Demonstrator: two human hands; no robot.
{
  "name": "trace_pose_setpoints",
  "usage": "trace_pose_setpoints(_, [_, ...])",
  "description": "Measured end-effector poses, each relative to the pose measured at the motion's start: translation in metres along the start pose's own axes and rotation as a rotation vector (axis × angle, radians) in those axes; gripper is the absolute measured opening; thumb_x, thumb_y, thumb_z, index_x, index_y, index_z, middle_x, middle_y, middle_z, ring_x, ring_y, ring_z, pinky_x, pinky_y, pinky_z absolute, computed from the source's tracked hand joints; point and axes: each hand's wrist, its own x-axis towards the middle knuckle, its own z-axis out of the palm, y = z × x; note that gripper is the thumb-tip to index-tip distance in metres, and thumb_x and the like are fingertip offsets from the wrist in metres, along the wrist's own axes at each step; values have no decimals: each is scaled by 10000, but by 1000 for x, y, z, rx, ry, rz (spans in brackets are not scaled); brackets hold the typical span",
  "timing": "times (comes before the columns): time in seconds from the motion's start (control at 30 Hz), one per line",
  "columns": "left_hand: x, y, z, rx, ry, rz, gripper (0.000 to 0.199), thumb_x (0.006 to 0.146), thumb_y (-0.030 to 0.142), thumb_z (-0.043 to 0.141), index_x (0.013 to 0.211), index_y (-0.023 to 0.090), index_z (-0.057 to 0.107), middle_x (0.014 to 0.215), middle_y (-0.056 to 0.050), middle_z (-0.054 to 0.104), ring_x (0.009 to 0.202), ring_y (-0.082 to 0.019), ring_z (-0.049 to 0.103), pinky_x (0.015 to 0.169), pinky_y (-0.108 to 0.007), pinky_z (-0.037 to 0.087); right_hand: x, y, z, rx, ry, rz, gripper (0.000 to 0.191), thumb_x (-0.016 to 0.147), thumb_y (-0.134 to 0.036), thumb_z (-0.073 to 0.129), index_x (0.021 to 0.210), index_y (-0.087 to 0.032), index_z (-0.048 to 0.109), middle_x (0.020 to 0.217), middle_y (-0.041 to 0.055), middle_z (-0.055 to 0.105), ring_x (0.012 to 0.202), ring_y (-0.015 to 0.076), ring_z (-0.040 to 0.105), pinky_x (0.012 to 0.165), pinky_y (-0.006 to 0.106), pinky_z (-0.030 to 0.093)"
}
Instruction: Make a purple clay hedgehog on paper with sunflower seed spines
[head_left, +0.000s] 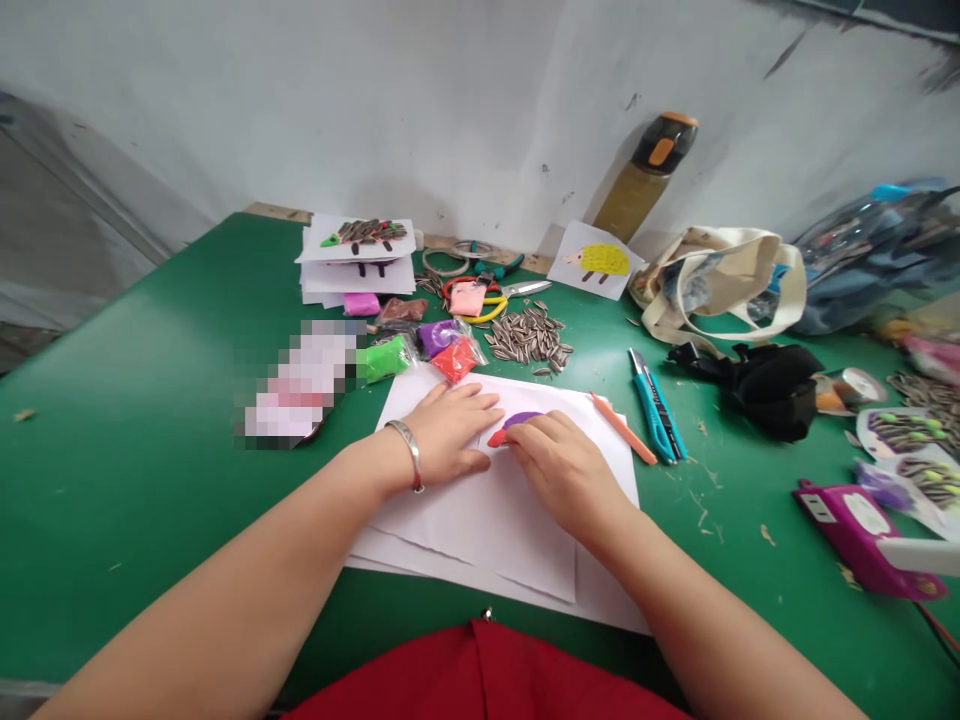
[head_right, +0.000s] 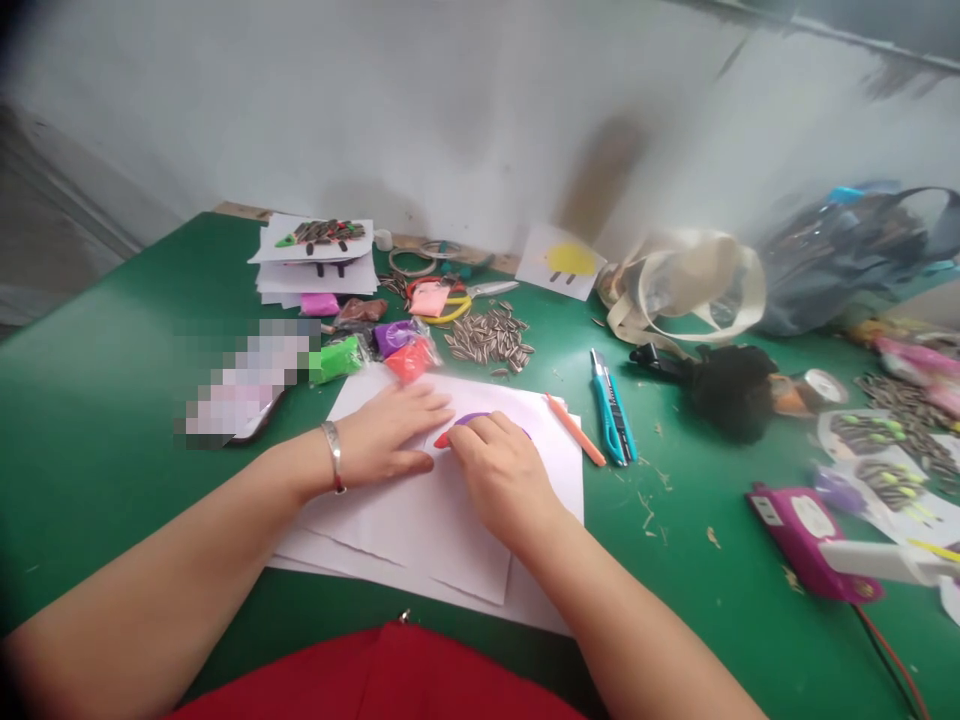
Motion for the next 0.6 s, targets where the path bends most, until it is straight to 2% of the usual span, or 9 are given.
trace_pose_setpoints(0.27, [0,0,1,-17,18,11,402,846,353,639,1216,210,571,1376,-95,521,1278,-328,405,1026,-476,355,4,-8,5,-9,44,-19,225,932,-76,448,904,-186,642,896,81,644,855,209,518,770,337,404])
trace_pose_setpoints(0.47, [1,0,0,-20,2,5,430,841,359,641,1235,206,564,1385,-103,512,1284,-330,396,1040,-479,348,3,-1,11,-87,38,36,203,942,-122,474,854,-193,643,844,66,638,836,213,502,748,347,360])
trace_pose_setpoints(0.6, [1,1,-1,-17,-10,-2,416,838,356,648,1217,202,575,1384,-97,516,1288,-327,399,1041,-469,346,2,6,10,-53,20,56,195,938,-121,484,876,-195,654,850,60,639,836,209,518,760,350,364])
